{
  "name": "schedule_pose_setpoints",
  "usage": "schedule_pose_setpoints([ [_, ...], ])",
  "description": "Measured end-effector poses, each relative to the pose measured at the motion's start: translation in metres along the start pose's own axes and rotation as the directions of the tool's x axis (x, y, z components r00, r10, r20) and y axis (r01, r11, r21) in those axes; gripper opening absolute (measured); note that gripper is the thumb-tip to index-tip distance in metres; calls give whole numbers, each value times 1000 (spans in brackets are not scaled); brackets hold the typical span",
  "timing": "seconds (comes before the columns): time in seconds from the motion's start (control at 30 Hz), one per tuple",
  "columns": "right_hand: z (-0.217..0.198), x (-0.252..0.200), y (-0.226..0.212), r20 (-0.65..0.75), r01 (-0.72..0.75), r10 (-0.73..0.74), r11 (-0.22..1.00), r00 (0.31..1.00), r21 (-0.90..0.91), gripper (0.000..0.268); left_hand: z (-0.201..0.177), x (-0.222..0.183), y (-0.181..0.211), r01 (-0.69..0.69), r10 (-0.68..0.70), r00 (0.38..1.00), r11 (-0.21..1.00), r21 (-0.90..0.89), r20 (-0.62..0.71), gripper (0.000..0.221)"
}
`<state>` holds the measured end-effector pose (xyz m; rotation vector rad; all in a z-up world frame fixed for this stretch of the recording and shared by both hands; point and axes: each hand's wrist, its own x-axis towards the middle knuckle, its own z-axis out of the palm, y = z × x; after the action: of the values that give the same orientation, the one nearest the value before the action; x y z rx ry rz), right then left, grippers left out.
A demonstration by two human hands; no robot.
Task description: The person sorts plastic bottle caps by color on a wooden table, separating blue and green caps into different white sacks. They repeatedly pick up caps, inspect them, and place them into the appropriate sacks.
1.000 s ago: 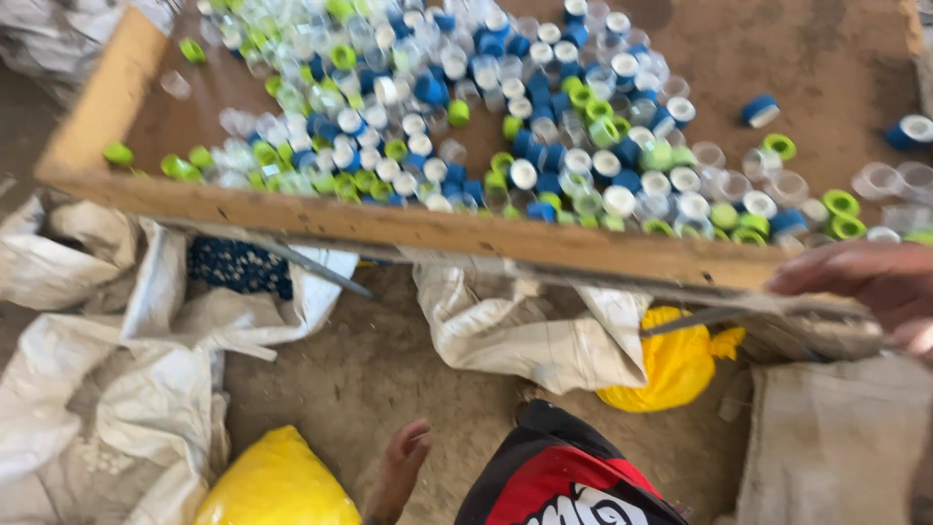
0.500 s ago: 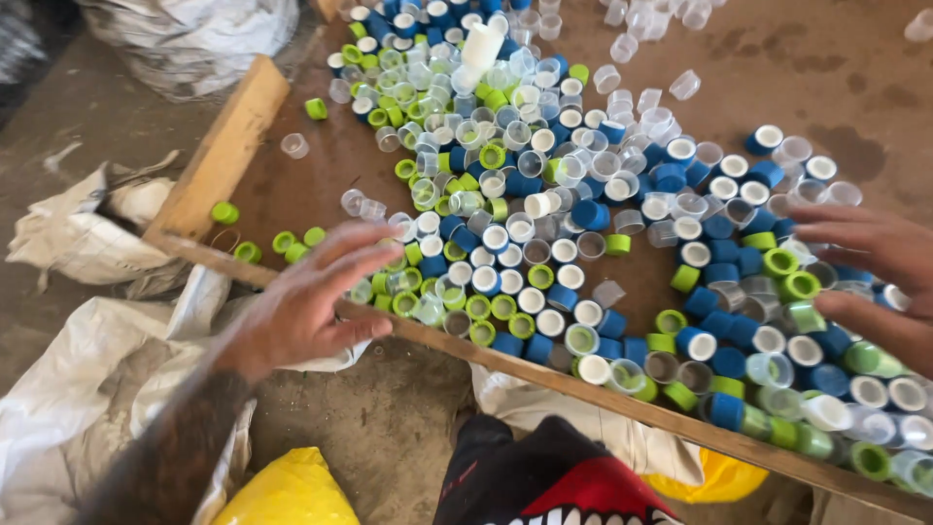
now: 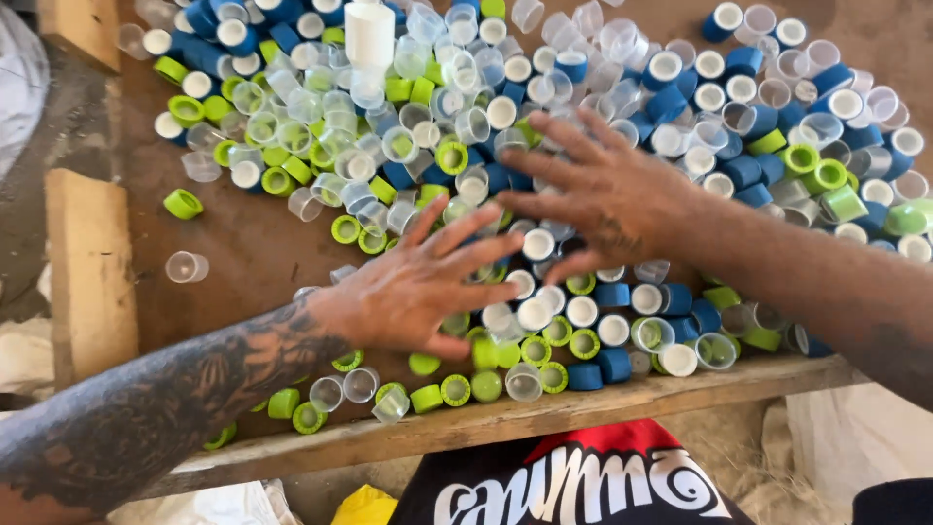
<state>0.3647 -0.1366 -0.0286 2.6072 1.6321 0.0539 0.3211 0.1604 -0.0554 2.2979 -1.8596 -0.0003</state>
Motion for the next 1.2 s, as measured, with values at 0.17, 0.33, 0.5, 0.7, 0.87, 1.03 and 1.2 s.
schedule_pose_setpoints([
  [0.17, 9, -33, 38, -132, -8, -8, 993, 991, -120, 65, -2, 44, -24, 88, -107, 987, 983, -158, -118, 60],
  [0.33, 5, -55, 42, -144, -46, 44, 999, 989, -11, 55, 10, 73, -41, 41, -95, 970, 971, -235, -224, 22],
  [0.5, -7, -77, 38, -101, -57, 71, 989, 992, 135, 48, 9, 67, -42, 110, -185, 944, 958, -267, -273, 28],
  [0.7, -22, -98, 25, -84, -67, 95, 953, 992, 295, 53, -41, 50, 4, 331, -308, 933, 938, -108, 186, 54],
  [0.87, -29, -72, 13, -150, -6, 64, 934, 987, 358, 46, -20, 61, 20, 308, -331, 933, 937, -163, -143, 36],
  [1.03, -21, -47, 7, 84, -115, 99, 969, 992, 219, 62, -29, 81, 33, 83, -93, 994, 986, -143, -62, 49],
  [1.2, -36, -53, 6, 247, -211, 158, 956, 956, 204, 64, -31, 87, 43, 193, -188, 981, 969, -155, 48, 52],
])
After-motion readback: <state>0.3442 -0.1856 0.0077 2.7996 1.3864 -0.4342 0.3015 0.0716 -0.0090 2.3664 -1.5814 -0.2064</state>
